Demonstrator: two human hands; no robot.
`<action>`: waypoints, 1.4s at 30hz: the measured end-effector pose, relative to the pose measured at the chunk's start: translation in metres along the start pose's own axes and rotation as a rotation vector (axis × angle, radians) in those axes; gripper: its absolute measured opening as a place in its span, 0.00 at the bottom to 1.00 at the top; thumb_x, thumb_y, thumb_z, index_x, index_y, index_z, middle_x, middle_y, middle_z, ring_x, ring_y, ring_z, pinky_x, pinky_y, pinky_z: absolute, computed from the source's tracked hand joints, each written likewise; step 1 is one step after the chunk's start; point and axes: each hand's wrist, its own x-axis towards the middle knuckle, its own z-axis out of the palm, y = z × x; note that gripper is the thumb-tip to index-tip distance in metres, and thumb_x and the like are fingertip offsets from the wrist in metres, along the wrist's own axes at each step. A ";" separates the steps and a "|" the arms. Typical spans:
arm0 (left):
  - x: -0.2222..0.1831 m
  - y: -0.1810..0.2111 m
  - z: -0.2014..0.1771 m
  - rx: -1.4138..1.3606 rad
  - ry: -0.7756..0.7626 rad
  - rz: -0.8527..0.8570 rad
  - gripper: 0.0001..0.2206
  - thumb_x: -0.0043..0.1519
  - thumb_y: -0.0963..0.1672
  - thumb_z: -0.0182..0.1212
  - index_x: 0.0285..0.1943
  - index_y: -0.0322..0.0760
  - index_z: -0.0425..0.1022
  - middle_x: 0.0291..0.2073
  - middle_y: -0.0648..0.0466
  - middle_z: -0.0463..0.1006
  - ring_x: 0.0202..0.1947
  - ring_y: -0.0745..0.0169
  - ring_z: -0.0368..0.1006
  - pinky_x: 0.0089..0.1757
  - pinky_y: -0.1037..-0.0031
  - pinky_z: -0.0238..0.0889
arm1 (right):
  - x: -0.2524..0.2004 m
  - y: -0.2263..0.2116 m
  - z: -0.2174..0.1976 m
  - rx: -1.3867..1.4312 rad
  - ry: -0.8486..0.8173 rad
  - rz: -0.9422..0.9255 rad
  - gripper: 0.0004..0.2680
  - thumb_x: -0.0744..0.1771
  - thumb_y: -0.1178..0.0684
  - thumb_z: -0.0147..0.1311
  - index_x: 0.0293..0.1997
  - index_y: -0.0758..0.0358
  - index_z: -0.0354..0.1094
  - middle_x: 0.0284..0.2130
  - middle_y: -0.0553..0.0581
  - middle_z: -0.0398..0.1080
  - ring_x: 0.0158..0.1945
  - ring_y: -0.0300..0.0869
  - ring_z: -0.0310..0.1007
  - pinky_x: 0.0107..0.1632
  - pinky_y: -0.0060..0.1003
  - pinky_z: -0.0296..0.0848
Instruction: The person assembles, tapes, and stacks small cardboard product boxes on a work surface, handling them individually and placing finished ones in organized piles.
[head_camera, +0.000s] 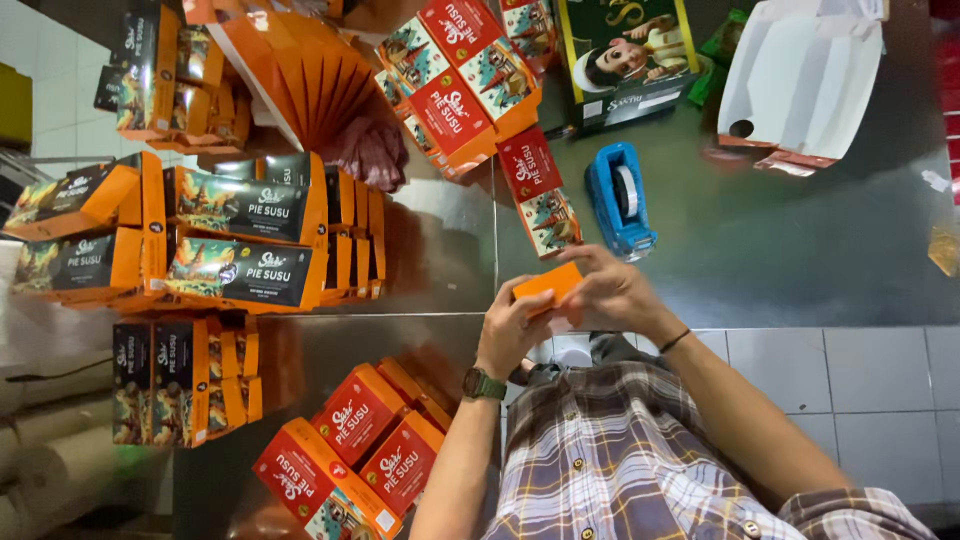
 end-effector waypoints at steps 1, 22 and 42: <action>-0.002 0.000 -0.001 -0.037 0.049 -0.016 0.18 0.53 0.44 0.77 0.53 0.54 0.83 0.54 0.52 0.76 0.48 0.49 0.80 0.47 0.68 0.74 | -0.004 0.009 -0.015 -0.203 0.128 0.133 0.04 0.64 0.56 0.62 0.40 0.59 0.80 0.56 0.61 0.70 0.55 0.50 0.74 0.57 0.43 0.70; -0.005 -0.011 0.030 -0.132 0.275 -0.021 0.09 0.57 0.41 0.73 0.46 0.46 0.86 0.55 0.43 0.76 0.52 0.43 0.77 0.50 0.63 0.70 | -0.055 0.094 -0.080 -0.835 0.432 0.832 0.14 0.69 0.41 0.56 0.44 0.64 0.78 0.36 0.65 0.78 0.49 0.59 0.76 0.52 0.51 0.69; -0.019 0.004 0.021 -0.287 0.214 -0.105 0.04 0.56 0.40 0.74 0.36 0.43 0.86 0.57 0.39 0.78 0.56 0.39 0.76 0.52 0.62 0.70 | -0.025 0.016 0.041 0.094 0.393 0.922 0.41 0.61 0.58 0.69 0.78 0.66 0.36 0.42 0.73 0.70 0.26 0.43 0.73 0.21 0.32 0.74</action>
